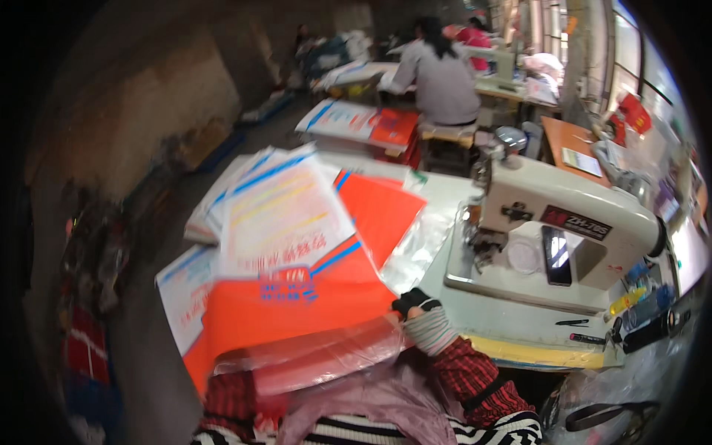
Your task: Sorting, aligning, and arranging large printed plastic fertilizer sacks at a factory workbench.
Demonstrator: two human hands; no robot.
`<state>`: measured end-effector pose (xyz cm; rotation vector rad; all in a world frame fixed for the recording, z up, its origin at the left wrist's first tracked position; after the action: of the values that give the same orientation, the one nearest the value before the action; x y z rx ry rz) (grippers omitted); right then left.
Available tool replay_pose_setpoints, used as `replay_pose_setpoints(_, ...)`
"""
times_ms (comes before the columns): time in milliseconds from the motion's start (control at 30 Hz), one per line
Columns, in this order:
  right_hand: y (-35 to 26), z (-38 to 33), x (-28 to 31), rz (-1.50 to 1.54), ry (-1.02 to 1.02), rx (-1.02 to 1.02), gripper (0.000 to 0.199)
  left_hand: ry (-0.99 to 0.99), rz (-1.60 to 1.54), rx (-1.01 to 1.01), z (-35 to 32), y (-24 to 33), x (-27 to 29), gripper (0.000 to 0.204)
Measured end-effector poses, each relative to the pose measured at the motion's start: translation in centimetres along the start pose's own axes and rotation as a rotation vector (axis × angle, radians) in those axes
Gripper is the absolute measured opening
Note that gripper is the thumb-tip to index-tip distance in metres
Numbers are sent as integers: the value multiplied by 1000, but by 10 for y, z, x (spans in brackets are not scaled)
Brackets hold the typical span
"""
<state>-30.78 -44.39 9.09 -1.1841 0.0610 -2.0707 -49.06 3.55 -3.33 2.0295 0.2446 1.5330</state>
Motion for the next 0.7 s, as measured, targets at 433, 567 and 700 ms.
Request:
replay_pose_setpoints(433,-60,49,-37,-48,-14,215,28,447,-888,18,127,114,215,37)
replay_pose_setpoints(567,-64,45,-31,-84,-6,216,33,648,-1194,-54,113,108,241,27)
replay_pose_setpoints(700,-68,49,-27,-74,-20,201,33,1189,-452,296,89,85,259,22)
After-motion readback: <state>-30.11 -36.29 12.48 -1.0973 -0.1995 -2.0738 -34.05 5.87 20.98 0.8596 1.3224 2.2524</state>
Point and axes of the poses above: each hand's wrist, its own z-axis towards the middle knuckle, its own x-axis out of the back of the hand, y = z × x, the point moved 10 cm from there along z, towards the middle knuckle, and after that the axes turned 13 degrees about x, right-handed, at the moved point
